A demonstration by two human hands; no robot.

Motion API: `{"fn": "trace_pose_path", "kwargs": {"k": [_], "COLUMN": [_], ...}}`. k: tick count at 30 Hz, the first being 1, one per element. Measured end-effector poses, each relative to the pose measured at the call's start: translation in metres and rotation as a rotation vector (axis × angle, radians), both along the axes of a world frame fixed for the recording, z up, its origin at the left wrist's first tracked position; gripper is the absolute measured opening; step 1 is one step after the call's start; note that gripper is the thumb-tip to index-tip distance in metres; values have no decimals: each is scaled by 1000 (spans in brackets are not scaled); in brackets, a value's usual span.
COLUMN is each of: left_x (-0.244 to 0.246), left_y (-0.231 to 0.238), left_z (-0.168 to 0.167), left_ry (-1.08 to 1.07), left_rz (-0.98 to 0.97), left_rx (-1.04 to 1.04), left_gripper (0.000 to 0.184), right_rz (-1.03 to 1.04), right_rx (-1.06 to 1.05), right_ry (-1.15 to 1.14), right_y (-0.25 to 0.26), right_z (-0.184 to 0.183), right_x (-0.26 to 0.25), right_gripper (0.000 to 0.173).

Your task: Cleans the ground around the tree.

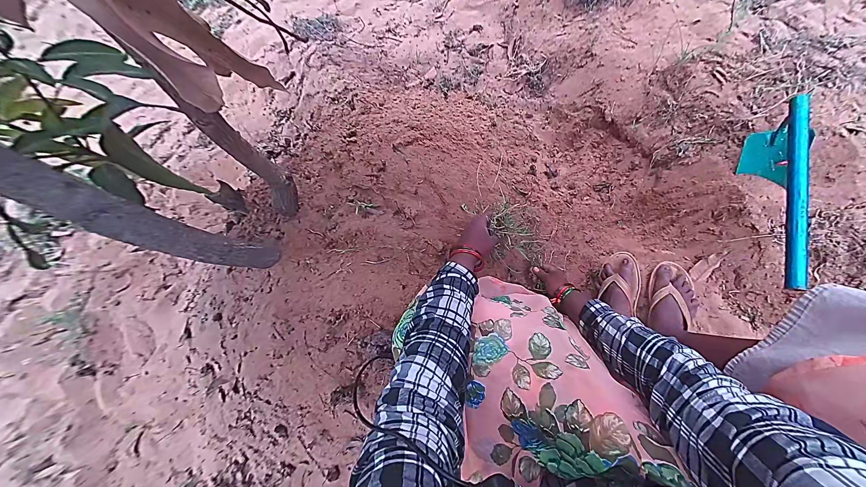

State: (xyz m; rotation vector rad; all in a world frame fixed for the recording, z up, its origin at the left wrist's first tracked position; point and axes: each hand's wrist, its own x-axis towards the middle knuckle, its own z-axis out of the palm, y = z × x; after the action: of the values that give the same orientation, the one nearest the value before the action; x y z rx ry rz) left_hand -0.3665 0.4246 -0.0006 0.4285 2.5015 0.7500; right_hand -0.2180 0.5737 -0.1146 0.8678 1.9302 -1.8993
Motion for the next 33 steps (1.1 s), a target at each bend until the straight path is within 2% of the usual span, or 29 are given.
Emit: {"fn": "trace_pose_path", "kwargs": {"k": [3,5,7,9,11,12,14,16,18,20,23,24,26,28,33], "left_x": [0,0,0,3,-4,-6,-6,-3,0,0,0,1,2,3,5], "left_y": [-2,-2,0,4,8,8,9,9,6,4,1,2,3,5,6], "left_z": [-1,0,6,7,4,3,4,6,9,8,3,3,6,9,8], "left_ry": [-6,-11,-28,-45,-47,-51,-54,-45,-38,-19,-6,-10,-16,-23,-19], "left_rz": [9,9,11,6,-20,-20,-6,3,13,26,29,28,17,2,-22], "left_rx": [18,28,36,65,55,52,63,75,60,38,50,56,40,-1,-5], "left_gripper": [79,78,77,76,77,77,74,72,72,77,84,82,79,76,73], "right_rz": [-35,-221,-514,-638,-554,-452,-266,-127,51,334,643,706,800,796,836], "right_rx": [34,40,29,-49,-4,58,168,283,406,477,455,484,612,668,707], "right_ry": [-2,71,290,534,755,760,627,406,144,-49,-6,28,44,-35,-154], "right_y": [-3,2,34,92,148,164,178,173,149,114,48,27,-2,-17,-20], "right_z": [-4,4,42,108,153,170,185,169,134,89,23,15,13,32,54], "right_x": [-1,-6,-33,-68,-90,-90,-80,-67,-57,-52,-38,-33,-25,-21,-15], "right_gripper": [31,38,42,32,30,30,29,33,37,43,44,45,48,44,43]}}
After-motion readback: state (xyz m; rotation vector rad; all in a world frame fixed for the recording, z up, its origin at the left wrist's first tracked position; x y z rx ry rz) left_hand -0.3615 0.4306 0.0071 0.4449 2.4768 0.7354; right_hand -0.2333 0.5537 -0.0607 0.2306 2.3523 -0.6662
